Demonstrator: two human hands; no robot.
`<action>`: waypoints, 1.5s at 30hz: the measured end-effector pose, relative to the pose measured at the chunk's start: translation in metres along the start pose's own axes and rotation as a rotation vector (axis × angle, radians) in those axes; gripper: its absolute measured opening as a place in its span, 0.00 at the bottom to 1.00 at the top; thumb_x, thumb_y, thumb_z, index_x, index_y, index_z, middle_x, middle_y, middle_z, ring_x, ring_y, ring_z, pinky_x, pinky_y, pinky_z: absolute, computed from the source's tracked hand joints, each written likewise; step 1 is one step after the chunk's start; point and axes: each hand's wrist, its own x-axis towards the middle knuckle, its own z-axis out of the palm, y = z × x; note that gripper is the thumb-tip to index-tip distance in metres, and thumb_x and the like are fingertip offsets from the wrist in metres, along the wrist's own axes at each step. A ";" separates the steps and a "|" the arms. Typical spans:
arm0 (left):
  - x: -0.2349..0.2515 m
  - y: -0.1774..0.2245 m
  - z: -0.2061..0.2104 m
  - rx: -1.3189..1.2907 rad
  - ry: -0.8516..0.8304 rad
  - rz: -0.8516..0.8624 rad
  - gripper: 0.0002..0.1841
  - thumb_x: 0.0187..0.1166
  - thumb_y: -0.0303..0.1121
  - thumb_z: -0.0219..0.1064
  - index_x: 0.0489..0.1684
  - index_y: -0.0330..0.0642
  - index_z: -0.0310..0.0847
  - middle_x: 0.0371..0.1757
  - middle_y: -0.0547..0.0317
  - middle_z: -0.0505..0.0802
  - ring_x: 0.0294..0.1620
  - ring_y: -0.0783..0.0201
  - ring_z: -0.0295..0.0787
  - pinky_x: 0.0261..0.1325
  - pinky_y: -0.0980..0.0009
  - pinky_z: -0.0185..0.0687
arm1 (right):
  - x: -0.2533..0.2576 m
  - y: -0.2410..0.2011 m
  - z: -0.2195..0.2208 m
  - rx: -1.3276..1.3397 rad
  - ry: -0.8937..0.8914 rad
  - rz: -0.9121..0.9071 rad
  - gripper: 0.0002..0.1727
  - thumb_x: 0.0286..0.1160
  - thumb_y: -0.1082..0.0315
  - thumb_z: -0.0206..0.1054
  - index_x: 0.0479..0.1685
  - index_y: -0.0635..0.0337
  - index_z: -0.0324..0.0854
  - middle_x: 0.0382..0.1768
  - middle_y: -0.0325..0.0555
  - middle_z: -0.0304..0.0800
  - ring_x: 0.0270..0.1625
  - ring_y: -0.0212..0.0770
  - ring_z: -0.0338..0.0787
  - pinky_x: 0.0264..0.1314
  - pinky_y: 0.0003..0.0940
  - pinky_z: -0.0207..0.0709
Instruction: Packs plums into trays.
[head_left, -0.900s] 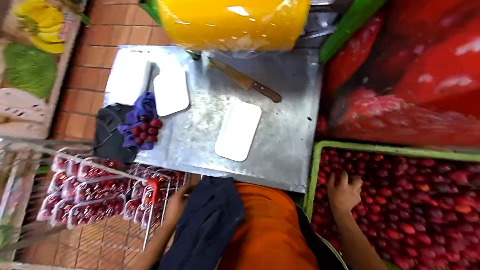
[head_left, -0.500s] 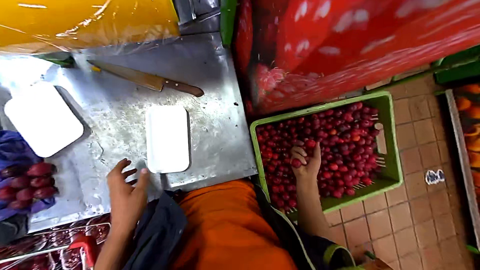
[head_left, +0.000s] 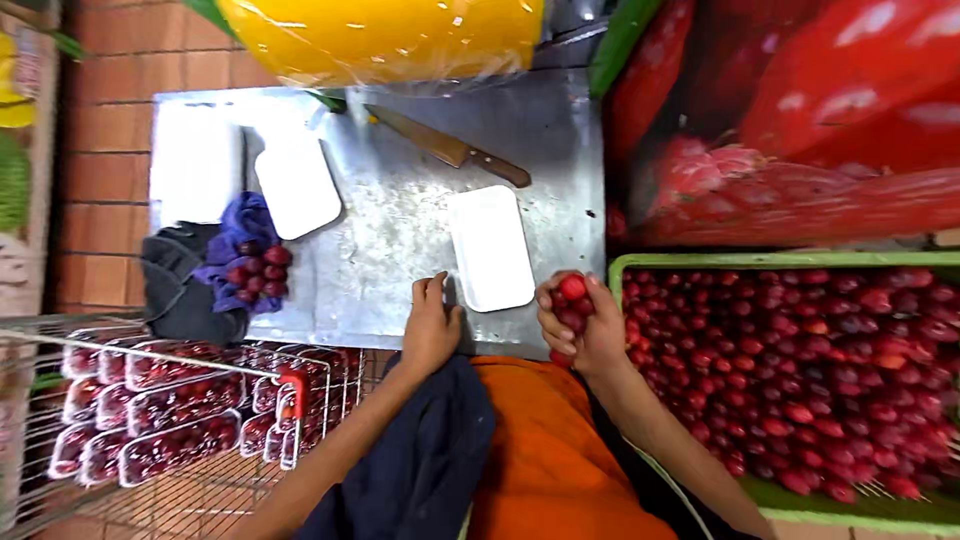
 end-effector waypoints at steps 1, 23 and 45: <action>0.002 0.003 0.001 -0.045 0.035 -0.019 0.33 0.80 0.36 0.68 0.86 0.40 0.64 0.77 0.35 0.76 0.55 0.45 0.90 0.57 0.46 0.89 | 0.023 0.003 0.004 -0.177 -0.006 -0.006 0.24 0.90 0.42 0.49 0.52 0.50 0.81 0.37 0.42 0.86 0.14 0.28 0.72 0.12 0.21 0.70; 0.017 0.016 0.023 -0.037 0.043 0.439 0.27 0.80 0.47 0.68 0.79 0.54 0.77 0.77 0.56 0.81 0.78 0.54 0.75 0.75 0.43 0.72 | 0.044 0.028 -0.048 -1.004 0.218 -0.412 0.13 0.83 0.72 0.61 0.59 0.65 0.85 0.63 0.52 0.87 0.67 0.44 0.87 0.72 0.41 0.84; 0.036 0.004 0.006 0.008 -0.177 0.662 0.27 0.76 0.35 0.74 0.78 0.58 0.80 0.68 0.75 0.91 0.79 0.69 0.76 0.88 0.42 0.55 | 0.011 0.019 -0.039 -1.679 0.106 -0.272 0.11 0.80 0.60 0.68 0.49 0.56 0.88 0.33 0.42 0.86 0.33 0.40 0.86 0.38 0.42 0.84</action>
